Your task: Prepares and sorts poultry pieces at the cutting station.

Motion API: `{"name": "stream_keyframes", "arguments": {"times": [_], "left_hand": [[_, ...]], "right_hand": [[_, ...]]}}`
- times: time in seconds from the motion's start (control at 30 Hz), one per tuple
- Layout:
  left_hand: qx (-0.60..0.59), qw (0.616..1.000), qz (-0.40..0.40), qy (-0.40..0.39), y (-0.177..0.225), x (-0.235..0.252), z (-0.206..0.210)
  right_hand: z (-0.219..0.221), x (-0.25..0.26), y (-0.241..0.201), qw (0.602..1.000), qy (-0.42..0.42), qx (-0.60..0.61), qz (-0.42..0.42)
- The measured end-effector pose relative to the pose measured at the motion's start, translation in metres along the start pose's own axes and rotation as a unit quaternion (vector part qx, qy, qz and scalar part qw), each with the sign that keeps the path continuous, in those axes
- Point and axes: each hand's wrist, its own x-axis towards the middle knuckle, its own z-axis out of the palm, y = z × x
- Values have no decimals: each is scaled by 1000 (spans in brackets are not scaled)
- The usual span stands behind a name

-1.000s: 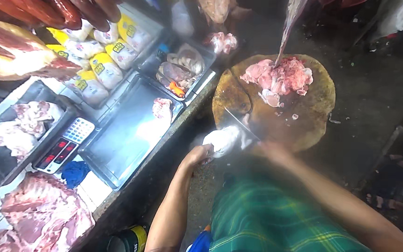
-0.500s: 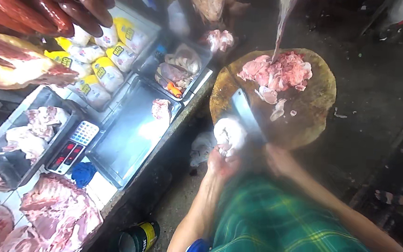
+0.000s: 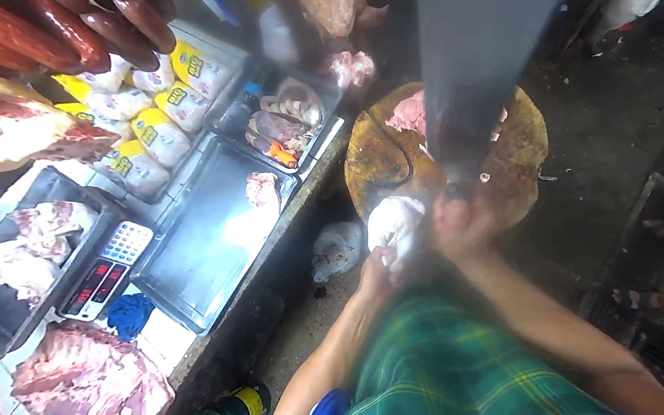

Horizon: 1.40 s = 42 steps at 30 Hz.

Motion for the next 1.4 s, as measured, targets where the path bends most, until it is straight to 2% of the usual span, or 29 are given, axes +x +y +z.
{"name": "stream_keyframes", "arguments": {"times": [0.03,0.07,0.13,0.17,0.23,0.3,0.37,0.43,0.47,0.53,0.57,0.6,0.63,0.67,0.73,0.83,0.9,0.97,1.03,1.07,1.1,1.17,1.27,1.4], "left_hand": [[-1,1000,-1,-2,1,0,-4],[1,1000,-3,-5,2,-1,-10],[7,1000,2,-16,6,-2,-20],[22,1000,10,-12,10,-4,-27],[78,996,27,13,15,-9,-37],[170,981,82,43,28,-10,-33],[281,946,148,60,43,-8,-19],[430,875,197,106,60,-2,4],[519,815,207,153,68,1,17],[674,664,227,230,78,5,43],[730,591,243,243,80,12,54],[772,536,241,241,81,20,61],[802,505,215,237,82,32,67],[816,493,194,229,79,45,65],[801,512,217,222,67,69,49],[698,579,337,251,49,76,37],[611,659,324,297,43,81,43],[482,769,261,328,52,93,53],[326,877,203,289,57,105,55],[256,919,174,246,54,108,54],[207,944,148,209,51,110,54],[150,971,113,145,45,113,58],[68,989,122,45,29,122,59],[67,984,162,1,27,127,51]], "right_hand": [[9,-27,22,994,-46,-79,65],[13,-55,40,963,-137,-154,172],[7,-75,60,850,-308,-238,356],[2,-71,60,809,-350,-247,402],[-14,-71,58,784,-360,-246,441],[-24,-63,64,791,-333,-233,457],[-30,-62,73,799,-303,-207,477],[-39,-58,79,802,-283,-186,492],[-46,-57,81,806,-274,-176,495],[-62,-60,84,816,-255,-156,494],[-70,-63,84,824,-241,-144,492],[-78,-65,83,830,-229,-133,490],[-86,-69,84,834,-220,-124,490],[-93,-72,85,837,-215,-113,490],[-108,-77,90,844,-211,-90,486],[-129,-76,106,847,-244,-100,462],[-140,-69,116,845,-274,-118,443],[-147,-58,125,842,-307,-148,417],[-153,-37,132,831,-350,-185,391],[-155,-25,133,821,-376,-202,380],[-157,-13,134,811,-401,-221,363],[-158,7,137,801,-436,-245,328],[-159,25,140,794,-464,-262,293],[-163,37,135,798,-461,-298,250]]}}
